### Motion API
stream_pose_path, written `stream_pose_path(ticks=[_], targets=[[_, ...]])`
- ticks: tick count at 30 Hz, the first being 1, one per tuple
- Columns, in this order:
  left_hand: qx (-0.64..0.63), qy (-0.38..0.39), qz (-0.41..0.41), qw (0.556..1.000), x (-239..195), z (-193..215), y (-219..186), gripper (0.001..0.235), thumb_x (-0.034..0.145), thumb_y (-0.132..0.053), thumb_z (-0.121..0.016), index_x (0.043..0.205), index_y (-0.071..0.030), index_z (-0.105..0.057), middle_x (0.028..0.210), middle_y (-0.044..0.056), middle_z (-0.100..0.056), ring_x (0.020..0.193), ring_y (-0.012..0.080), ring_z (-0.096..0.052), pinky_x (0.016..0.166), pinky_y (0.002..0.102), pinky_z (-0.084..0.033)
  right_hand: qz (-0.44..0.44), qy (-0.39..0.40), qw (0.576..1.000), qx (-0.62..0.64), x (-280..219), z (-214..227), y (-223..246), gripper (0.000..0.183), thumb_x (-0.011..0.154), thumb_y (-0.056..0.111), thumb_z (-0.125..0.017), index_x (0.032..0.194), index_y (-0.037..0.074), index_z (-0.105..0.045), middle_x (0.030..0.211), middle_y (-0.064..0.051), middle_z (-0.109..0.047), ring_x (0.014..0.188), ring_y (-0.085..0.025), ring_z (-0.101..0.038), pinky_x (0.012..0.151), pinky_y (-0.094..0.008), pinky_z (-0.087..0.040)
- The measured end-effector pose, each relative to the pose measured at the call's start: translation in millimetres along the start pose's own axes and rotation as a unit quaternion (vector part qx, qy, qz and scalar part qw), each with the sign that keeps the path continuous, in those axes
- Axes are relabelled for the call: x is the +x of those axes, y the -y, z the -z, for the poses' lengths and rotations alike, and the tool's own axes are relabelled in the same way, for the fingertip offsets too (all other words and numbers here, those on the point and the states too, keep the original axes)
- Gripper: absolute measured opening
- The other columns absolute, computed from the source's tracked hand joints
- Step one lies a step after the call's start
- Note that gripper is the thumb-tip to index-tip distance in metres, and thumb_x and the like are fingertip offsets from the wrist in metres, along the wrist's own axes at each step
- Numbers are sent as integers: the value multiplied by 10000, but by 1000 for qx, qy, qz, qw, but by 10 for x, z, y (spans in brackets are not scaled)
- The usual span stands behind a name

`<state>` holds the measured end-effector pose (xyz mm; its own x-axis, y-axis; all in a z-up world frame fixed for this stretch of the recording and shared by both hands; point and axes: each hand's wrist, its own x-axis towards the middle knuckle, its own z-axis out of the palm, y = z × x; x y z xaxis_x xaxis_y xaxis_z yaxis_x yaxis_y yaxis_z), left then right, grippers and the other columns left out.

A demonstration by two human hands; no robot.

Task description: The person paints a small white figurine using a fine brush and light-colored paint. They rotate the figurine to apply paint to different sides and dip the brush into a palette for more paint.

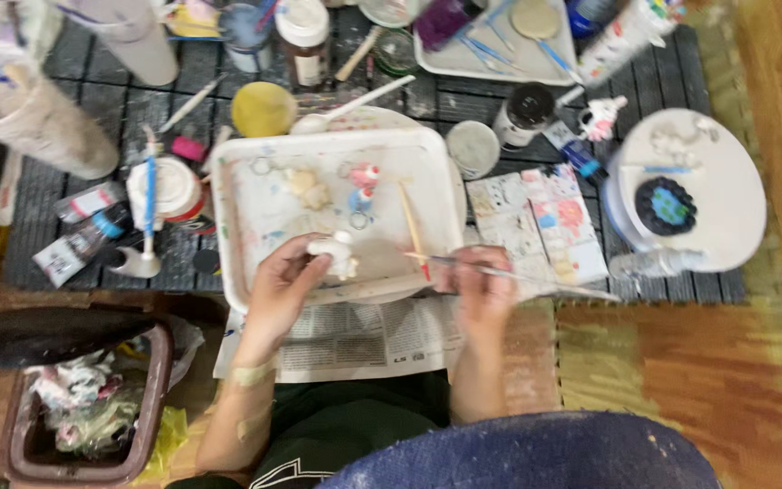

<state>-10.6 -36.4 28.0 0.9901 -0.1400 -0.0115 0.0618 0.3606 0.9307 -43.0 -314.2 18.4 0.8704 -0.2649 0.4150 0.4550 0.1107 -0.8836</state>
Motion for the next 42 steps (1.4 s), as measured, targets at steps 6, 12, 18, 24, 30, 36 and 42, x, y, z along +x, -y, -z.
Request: stream_pose_path(ticks=[6,12,18,24,30,36,42], targets=[[56,-28,13,998,40,-4,80,297,959,-66,-712,1244,3,-668,965,2,-712,819,43,-599,673,209,-467,6,18,997,80,76,-851,-434,124,1103,102,-531,1188,40,-466,972,-133,-650,673,-146,-618,588,-275,-523],[79,-27,0,997,54,1,83,289,943,-94,-739,1208,-5,-667,943,1,-717,796,41,-608,659,204,-481,5,-27,998,60,43,-834,-545,134,1099,112,-501,1187,35,-436,864,-167,-674,599,-158,-642,518,-265,-522],[60,-32,3,998,37,-8,35,242,944,-95,-744,1159,-6,-678,966,-2,-714,801,44,-605,669,214,-487,26,6,999,36,9,-890,-548,162,1109,147,-520,1196,42,-433,934,-208,-700,605,-148,-636,558,-226,-437],[45,-26,-9,999,40,5,47,231,951,-97,-727,1158,-11,-672,997,-5,-724,863,45,-629,733,218,-526,45,17,998,36,0,-885,-536,169,1136,196,-486,1220,62,-427,988,-193,-689,628,-136,-617,601,-224,-425],[39,-35,-10,999,53,15,109,278,935,-80,-731,1191,-3,-654,979,21,-728,876,65,-642,758,233,-521,17,8,999,45,16,-864,-515,154,1125,183,-457,1213,58,-437,999,-157,-659,621,-129,-620,579,-225,-441],[54,-39,-37,997,42,54,222,287,934,-88,-723,1199,6,-663,1004,11,-734,896,60,-653,772,221,-523,-3,10,999,39,-8,-815,-579,156,1114,188,-472,1181,48,-474,973,-148,-656,607,-122,-611,553,-224,-439],[47,-53,-22,997,26,65,223,317,941,-111,-722,1230,8,-668,972,24,-724,883,77,-630,760,237,-502,5,37,996,80,0,-832,-479,136,1114,170,-470,1152,43,-502,945,-148,-676,592,-125,-600,550,-233,-446]])
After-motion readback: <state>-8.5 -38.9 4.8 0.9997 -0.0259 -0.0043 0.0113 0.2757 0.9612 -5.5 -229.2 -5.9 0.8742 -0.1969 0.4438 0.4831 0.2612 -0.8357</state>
